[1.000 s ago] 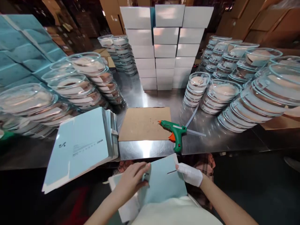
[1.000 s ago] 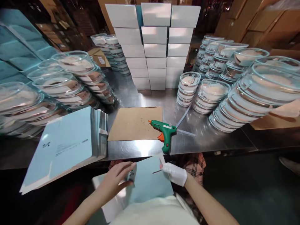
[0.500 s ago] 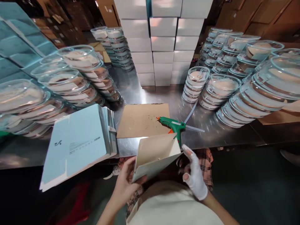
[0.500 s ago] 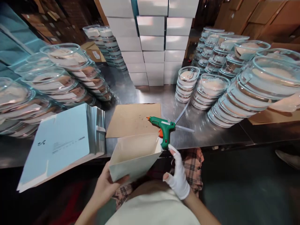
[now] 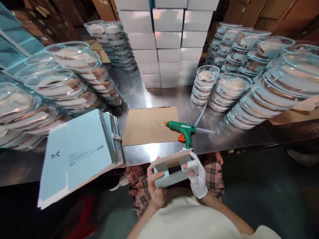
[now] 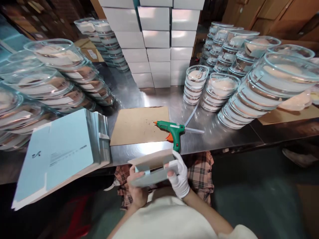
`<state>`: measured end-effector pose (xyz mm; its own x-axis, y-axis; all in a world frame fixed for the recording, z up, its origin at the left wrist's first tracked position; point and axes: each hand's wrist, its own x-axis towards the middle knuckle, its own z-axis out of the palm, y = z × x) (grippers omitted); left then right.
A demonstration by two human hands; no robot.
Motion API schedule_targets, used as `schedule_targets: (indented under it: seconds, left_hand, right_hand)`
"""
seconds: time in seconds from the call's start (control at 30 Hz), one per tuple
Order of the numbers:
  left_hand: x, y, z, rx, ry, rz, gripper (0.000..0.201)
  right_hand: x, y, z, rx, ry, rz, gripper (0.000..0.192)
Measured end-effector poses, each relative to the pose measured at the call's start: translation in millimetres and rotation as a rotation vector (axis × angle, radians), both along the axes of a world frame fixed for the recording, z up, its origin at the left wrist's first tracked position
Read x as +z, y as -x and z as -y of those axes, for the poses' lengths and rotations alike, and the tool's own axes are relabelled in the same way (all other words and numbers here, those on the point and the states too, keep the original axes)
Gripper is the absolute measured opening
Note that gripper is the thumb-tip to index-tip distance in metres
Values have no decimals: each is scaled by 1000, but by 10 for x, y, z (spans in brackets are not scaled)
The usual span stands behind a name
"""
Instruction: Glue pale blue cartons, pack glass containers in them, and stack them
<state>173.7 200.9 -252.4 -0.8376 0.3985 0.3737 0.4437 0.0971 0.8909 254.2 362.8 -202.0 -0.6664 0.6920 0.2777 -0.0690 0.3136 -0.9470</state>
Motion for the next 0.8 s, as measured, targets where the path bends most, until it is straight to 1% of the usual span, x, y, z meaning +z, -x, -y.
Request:
schedule_targets:
  seconds: [0.03, 0.07, 0.1, 0.13, 0.2, 0.23, 0.27, 0.33, 0.4, 0.43, 0.5, 0.53, 0.6, 0.7, 0.77, 0.8]
  left_hand:
    - [35, -14, -47, 46, -24, 4, 54]
    - [73, -21, -80, 59, -36, 4, 53]
    - [109, -20, -95, 43, -37, -2, 55]
    - [144, -8, -89, -19, -5, -12, 56]
    - [200, 48, -24, -186, 52, -47, 50]
    - [220, 91, 28, -242, 63, -72, 43]
    - [236, 140, 86, -255, 64, -94, 37]
    - [253, 243, 204, -169, 61, -122, 28]
    - [258, 331, 299, -45, 57, -143, 25]
    - [258, 361, 331, -7, 56, -152, 25]
    - [250, 387, 368, 27, 52, -162, 25]
    - [243, 385, 373, 40, 50, -159, 26]
    - [225, 364, 363, 76, 51, -128, 28]
    - [221, 352, 290, 160, 17, -60, 32]
    - [263, 379, 205, 185, 0, -18, 33]
    - [300, 402, 155, 179, -2, -1, 32]
  right_hand:
    - [17, 8, 30, -59, 35, -1, 56]
    - [29, 18, 45, -119, 76, -17, 50]
    - [36, 25, 45, -167, 116, -42, 49]
    - [41, 26, 26, -194, 149, -73, 51]
    - [61, 15, -70, -170, 184, -89, 55]
    - [87, 12, -148, -137, 186, -55, 52]
    - [128, 19, -243, -112, 172, 1, 47]
    - [255, 97, -469, -116, 84, 179, 37]
    - [406, 279, -699, -150, -41, 474, 39]
    - [473, 397, -799, -154, -85, 635, 41]
    - [563, 632, -950, -123, -101, 866, 40]
    - [583, 726, -1000, -98, -78, 910, 37]
    - [585, 835, -1049, -57, -8, 881, 26]
    - [548, 813, -1017, -23, 97, 771, 16]
    - [539, 725, -939, -34, 138, 683, 19]
    - [544, 667, -887, -63, 150, 596, 27]
